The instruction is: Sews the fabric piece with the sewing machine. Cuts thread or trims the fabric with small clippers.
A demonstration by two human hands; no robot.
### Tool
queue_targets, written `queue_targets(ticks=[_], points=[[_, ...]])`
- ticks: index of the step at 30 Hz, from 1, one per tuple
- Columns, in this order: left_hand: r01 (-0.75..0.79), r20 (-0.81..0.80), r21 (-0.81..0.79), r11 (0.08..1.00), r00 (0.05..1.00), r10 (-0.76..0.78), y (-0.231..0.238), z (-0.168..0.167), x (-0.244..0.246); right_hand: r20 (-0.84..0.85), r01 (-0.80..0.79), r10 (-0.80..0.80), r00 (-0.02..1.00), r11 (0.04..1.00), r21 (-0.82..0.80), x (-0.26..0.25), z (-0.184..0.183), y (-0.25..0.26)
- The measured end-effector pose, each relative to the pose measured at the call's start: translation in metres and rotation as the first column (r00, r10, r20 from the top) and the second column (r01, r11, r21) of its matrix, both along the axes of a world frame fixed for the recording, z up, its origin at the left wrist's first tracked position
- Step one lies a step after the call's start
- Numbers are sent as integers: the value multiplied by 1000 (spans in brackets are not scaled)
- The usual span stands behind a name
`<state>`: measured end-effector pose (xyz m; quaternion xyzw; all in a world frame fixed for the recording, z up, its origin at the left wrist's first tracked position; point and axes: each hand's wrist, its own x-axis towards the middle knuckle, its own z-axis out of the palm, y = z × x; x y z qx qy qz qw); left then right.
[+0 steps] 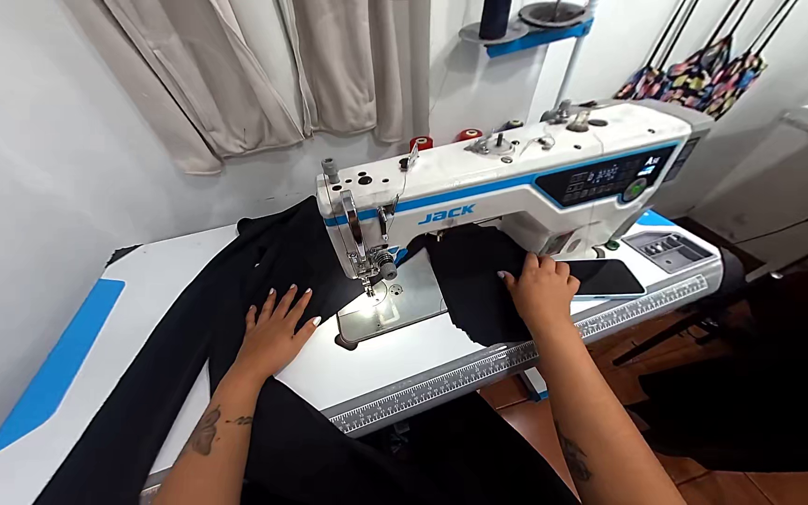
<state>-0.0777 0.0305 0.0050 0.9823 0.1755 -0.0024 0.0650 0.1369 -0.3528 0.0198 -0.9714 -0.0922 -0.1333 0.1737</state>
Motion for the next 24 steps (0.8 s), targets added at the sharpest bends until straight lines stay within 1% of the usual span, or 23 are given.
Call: queue_targets(ticks=[2, 4, 6, 8, 9, 10, 11, 13, 15, 16, 18, 20, 24], points=[[-9, -10, -2, 1000, 1000, 9, 0, 0, 1, 35, -31, 30, 999, 999, 22, 1, 4, 7], [-11, -18, -2, 1000, 1000, 10, 0, -1, 1, 100, -96, 89, 991, 994, 59, 2, 7, 17], [-12, -13, -7, 1000, 1000, 12, 0, 0, 1, 130, -237, 226, 966, 968, 77, 1, 9, 30], [-14, -7, -11, 1000, 1000, 14, -1, 1, 1, 73, -421, 415, 907, 900, 116, 1, 6, 44], [-15, -7, -14, 1000, 1000, 15, -2, 1, 1, 62, -478, 475, 878, 866, 148, 1, 4, 49], [-16, -11, -13, 1000, 1000, 16, -2, 1, 1, 51, -496, 495, 867, 849, 182, 1, 3, 51], [-21, -17, -14, 1000, 1000, 21, -1, 2, 2, 44, -469, 471, 881, 857, 213, 3, 4, 50], [-29, -19, -17, 999, 999, 29, -2, 2, 2, 9, -297, 303, 953, 929, 218, 9, 11, 43], [-34, -23, -18, 999, 999, 34, -2, 0, 2, -92, -109, 119, 989, 989, 102, 18, 20, 35], [-39, -25, -21, 999, 999, 39, -2, 0, 2, -154, -61, 65, 986, 998, 31, 23, 25, 33], [-38, -7, -38, 999, 999, 37, -3, 1, 0, -275, -47, 22, 961, 995, -84, 32, 33, 30], [-36, -3, -38, 999, 999, 36, -3, 2, 1, -350, -90, 23, 937, 980, -178, 37, 41, 31], [-33, -6, -50, 998, 999, 33, -5, 4, 0, -421, -173, 50, 906, 950, -259, 43, 44, 35]])
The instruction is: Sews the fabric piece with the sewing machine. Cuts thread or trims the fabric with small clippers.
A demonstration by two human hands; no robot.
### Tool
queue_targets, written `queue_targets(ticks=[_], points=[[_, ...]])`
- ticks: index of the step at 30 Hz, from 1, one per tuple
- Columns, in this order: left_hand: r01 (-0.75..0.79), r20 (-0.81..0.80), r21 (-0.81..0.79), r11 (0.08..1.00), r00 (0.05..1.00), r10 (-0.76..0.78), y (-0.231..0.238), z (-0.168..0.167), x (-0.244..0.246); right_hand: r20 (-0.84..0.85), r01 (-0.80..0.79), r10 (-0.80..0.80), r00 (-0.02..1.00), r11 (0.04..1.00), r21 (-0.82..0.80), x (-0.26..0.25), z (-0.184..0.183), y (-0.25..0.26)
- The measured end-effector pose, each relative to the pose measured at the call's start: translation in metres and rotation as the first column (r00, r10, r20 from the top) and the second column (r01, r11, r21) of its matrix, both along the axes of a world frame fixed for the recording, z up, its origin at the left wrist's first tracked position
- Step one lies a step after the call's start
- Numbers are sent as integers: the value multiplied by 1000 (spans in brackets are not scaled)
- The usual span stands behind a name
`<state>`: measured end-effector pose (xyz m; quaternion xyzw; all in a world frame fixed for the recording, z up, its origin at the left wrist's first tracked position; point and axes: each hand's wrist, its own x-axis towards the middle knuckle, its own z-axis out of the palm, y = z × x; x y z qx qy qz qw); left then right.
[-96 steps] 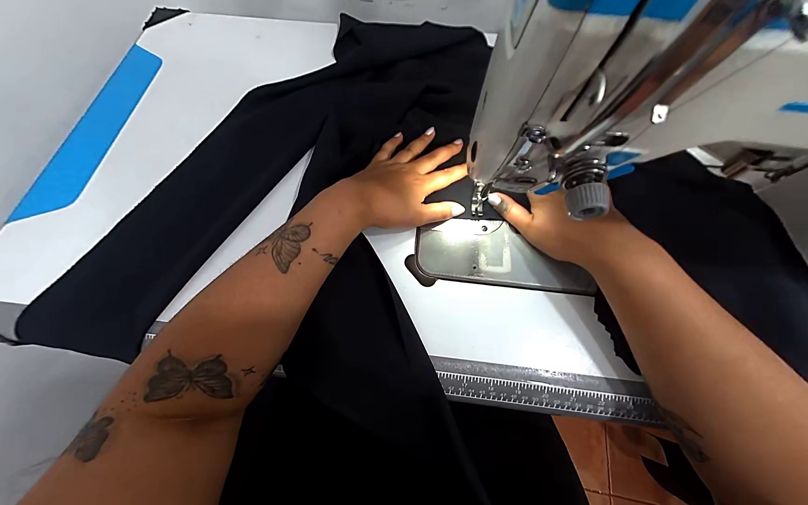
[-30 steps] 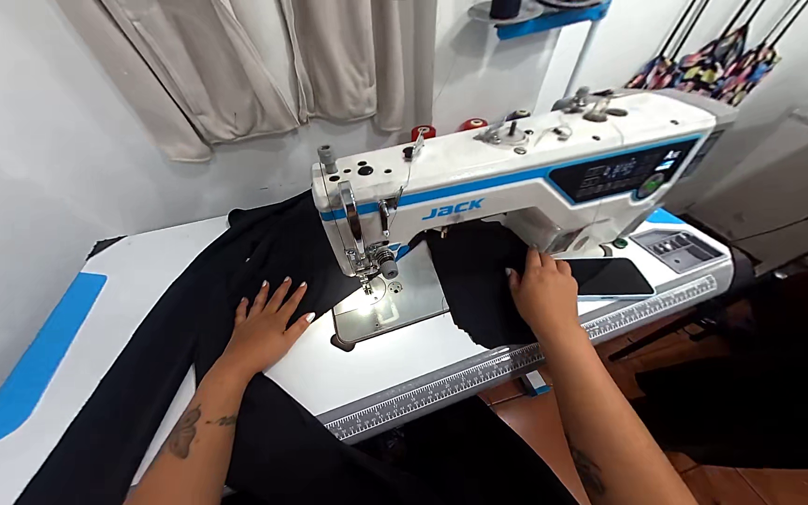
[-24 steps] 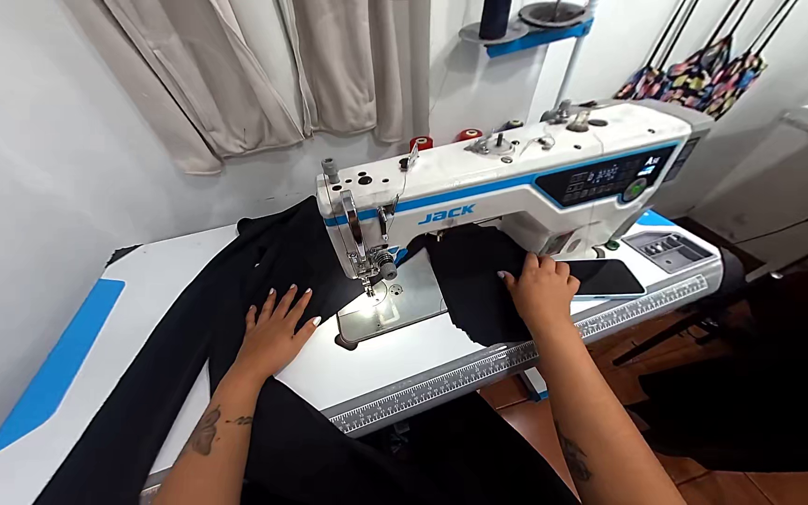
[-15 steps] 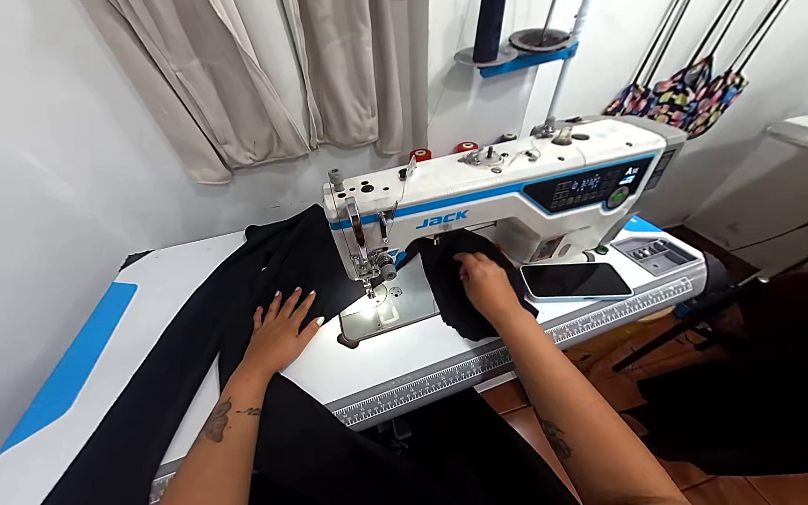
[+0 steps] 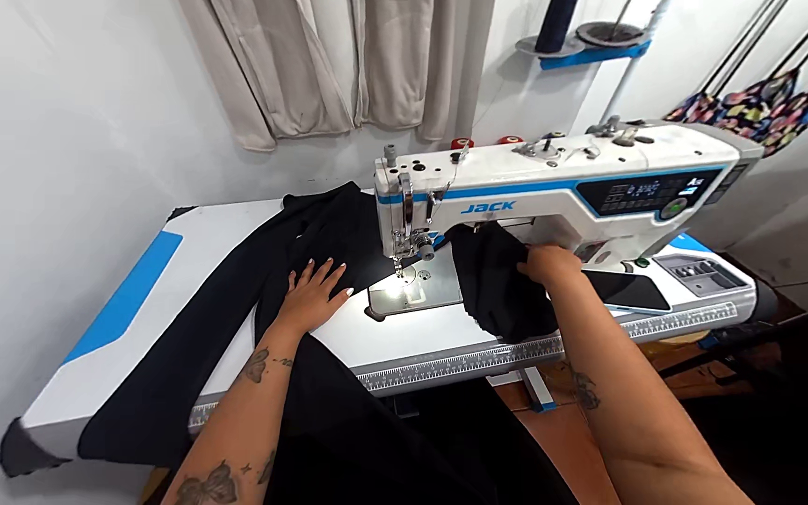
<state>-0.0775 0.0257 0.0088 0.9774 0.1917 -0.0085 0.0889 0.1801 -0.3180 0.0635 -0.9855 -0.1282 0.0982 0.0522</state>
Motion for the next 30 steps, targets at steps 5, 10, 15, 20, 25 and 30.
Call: queue_targets(ticks=[5, 10, 15, 20, 25, 30], points=[[-2, -6, -19, 1000, 1000, 2, 1, 0, 2, 64, -19, 14, 998, 997, 78, 2, -10, 4], [-13, -21, -15, 1000, 1000, 13, 1, 1, 3, 210, -49, 0, 978, 972, 228, -5, -5, -3], [-1, -10, -14, 1000, 1000, 1, 2, -2, 3, 382, -184, -19, 924, 854, 487, -7, -3, -24], [-2, -9, -16, 1000, 1000, 1, 3, -3, 3, 402, -282, -97, 910, 566, 775, -26, -4, -44], [41, 69, -8, 999, 997, -40, 2, -4, 0, 159, -159, 40, 986, -21, 987, -83, 6, -45], [37, 54, 10, 999, 998, -38, 5, -7, 0, -49, 130, 366, 929, -200, 971, -159, 42, -31]])
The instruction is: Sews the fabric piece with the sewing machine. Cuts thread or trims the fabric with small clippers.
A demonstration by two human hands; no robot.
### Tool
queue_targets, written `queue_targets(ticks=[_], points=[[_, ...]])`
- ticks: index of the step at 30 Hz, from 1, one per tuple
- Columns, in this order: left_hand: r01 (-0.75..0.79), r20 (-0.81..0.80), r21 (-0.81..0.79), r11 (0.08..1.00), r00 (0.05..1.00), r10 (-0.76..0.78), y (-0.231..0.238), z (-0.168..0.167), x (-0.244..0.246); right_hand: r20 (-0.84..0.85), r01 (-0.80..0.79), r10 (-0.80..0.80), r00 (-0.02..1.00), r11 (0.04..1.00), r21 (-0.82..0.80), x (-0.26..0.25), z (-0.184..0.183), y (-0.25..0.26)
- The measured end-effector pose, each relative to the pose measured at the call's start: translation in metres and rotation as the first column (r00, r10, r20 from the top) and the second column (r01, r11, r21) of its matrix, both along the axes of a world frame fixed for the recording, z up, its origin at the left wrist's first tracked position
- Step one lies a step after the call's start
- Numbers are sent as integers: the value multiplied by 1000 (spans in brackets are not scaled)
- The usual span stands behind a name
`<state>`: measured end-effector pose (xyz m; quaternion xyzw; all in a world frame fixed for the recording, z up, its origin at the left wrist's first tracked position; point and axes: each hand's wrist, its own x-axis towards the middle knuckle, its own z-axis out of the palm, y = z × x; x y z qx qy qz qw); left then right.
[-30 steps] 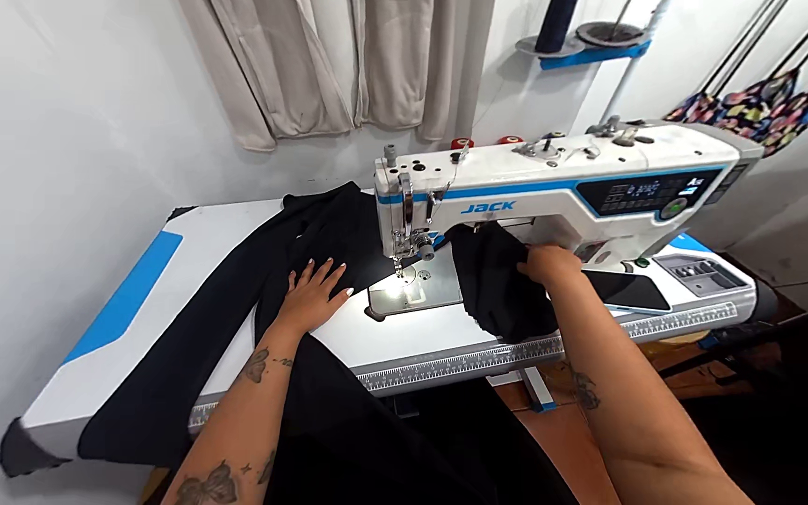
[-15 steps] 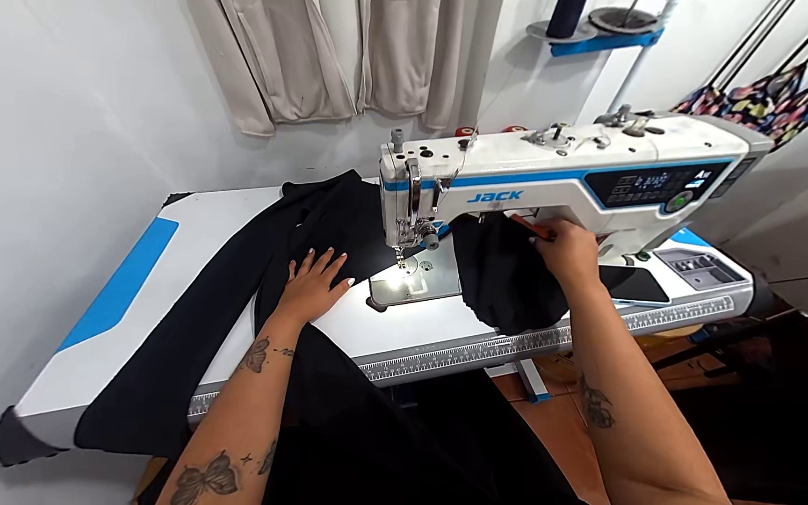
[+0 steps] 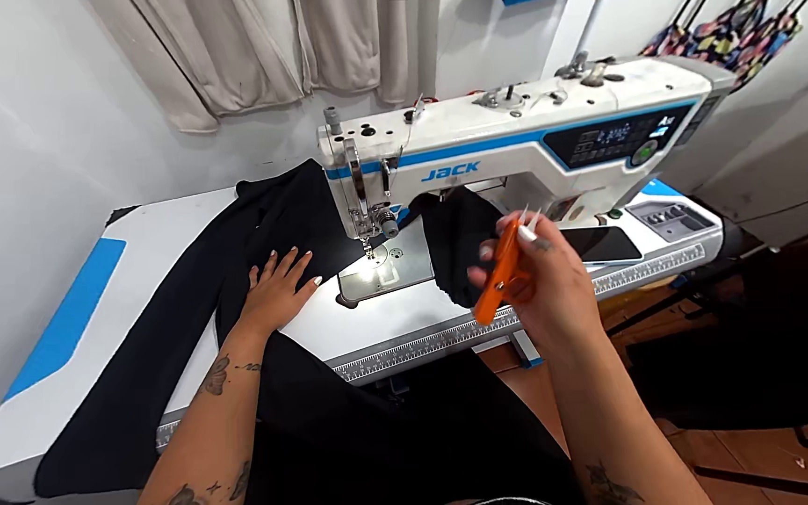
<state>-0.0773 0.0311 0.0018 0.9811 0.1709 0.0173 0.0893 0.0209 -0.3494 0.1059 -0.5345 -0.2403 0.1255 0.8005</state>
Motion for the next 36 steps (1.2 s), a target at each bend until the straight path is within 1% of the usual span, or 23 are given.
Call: queue_targets(ticks=[1, 3, 5, 9, 15, 19, 23, 26, 29, 33, 36], points=[[-1, -2, 5, 1000, 1000, 1, 0, 0, 0, 54, -49, 50, 997, 999, -23, -11, 7, 2], [-6, -6, 6, 1000, 1000, 6, 0, 0, 1, 230, -120, 133, 964, 990, -73, -29, 19, 1], [-6, -2, 8, 1000, 1000, 6, 1, -1, 0, 354, -110, 153, 923, 984, -138, -44, 31, -3], [-13, -8, -4, 1000, 1000, 13, -1, 1, 0, 408, -73, 139, 902, 982, -175, -59, 41, -9], [-14, -19, 4, 1000, 1000, 14, 1, 1, 0, 411, -93, 151, 899, 983, -159, -62, 41, -9], [-17, 1, -13, 1000, 1000, 17, 0, 0, 0, 452, -54, 156, 878, 972, -231, -57, 34, -8], [-47, -11, -55, 997, 999, 46, 1, 4, 1, 424, -57, 193, 885, 948, -312, -52, 21, -3], [-98, -48, -91, 991, 994, 94, 8, 7, 4, 404, -122, 326, 855, 883, -453, -48, 13, -2], [-135, -72, -127, 983, 989, 127, 13, 10, 2, 375, -163, 426, 824, 811, -562, -45, 1, 2], [-170, -81, -163, 972, 984, 159, 13, 10, 0, 329, -262, 505, 798, 782, -566, -45, -11, -1], [-208, -99, -171, 963, 976, 193, 14, 11, -10, 246, -388, 579, 777, 749, -537, -48, -18, 3]])
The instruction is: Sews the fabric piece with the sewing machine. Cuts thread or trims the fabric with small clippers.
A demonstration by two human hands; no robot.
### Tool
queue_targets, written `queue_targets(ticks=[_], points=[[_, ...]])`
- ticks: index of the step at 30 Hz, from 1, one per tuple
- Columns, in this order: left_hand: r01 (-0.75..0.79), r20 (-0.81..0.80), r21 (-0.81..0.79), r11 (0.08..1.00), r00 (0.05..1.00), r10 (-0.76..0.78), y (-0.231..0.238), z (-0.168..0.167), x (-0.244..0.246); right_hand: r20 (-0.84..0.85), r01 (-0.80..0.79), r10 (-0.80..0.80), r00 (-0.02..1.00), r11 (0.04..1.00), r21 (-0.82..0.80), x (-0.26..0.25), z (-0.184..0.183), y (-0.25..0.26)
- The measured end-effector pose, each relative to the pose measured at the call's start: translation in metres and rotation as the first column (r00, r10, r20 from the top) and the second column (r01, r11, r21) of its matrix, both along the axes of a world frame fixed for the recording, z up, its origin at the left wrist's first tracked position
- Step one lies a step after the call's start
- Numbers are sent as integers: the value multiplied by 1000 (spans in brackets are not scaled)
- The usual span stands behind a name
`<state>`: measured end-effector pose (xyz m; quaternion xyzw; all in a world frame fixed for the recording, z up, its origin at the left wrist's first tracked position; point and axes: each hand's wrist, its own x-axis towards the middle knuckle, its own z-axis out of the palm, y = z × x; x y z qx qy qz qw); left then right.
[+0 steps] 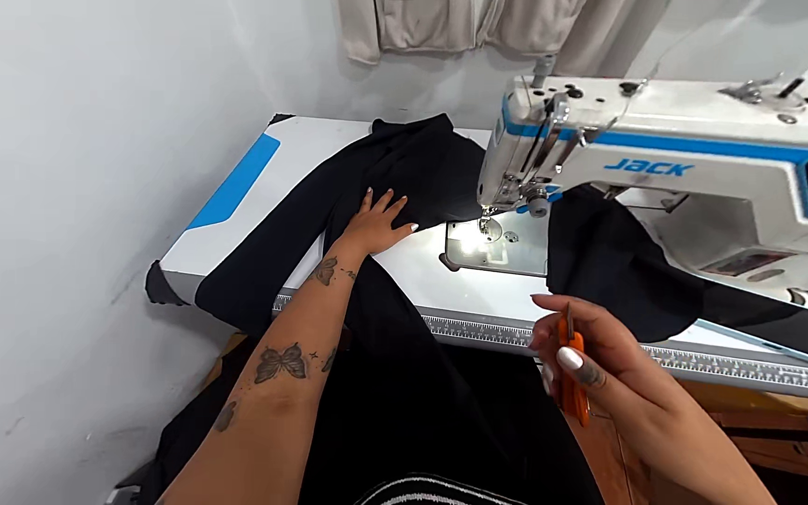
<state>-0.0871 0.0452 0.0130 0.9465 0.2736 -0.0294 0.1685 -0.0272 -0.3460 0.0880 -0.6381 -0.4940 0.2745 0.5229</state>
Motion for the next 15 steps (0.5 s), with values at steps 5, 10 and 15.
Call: queue_targets(ticks=[5, 10, 15], points=[[-74, 7, -38, 997, 997, 75, -13, 3, -67, -132, -169, 143, 981, 961, -217, 4, -29, 28], [10, 398, 98, 995, 916, -48, -44, -9, -136, -107, -159, 127, 986, 904, -397, 2, -54, 67], [21, 579, 198, 980, 804, -134, -72, -31, -168, 410, 3, 189, 893, 905, -425, -12, -58, 112]])
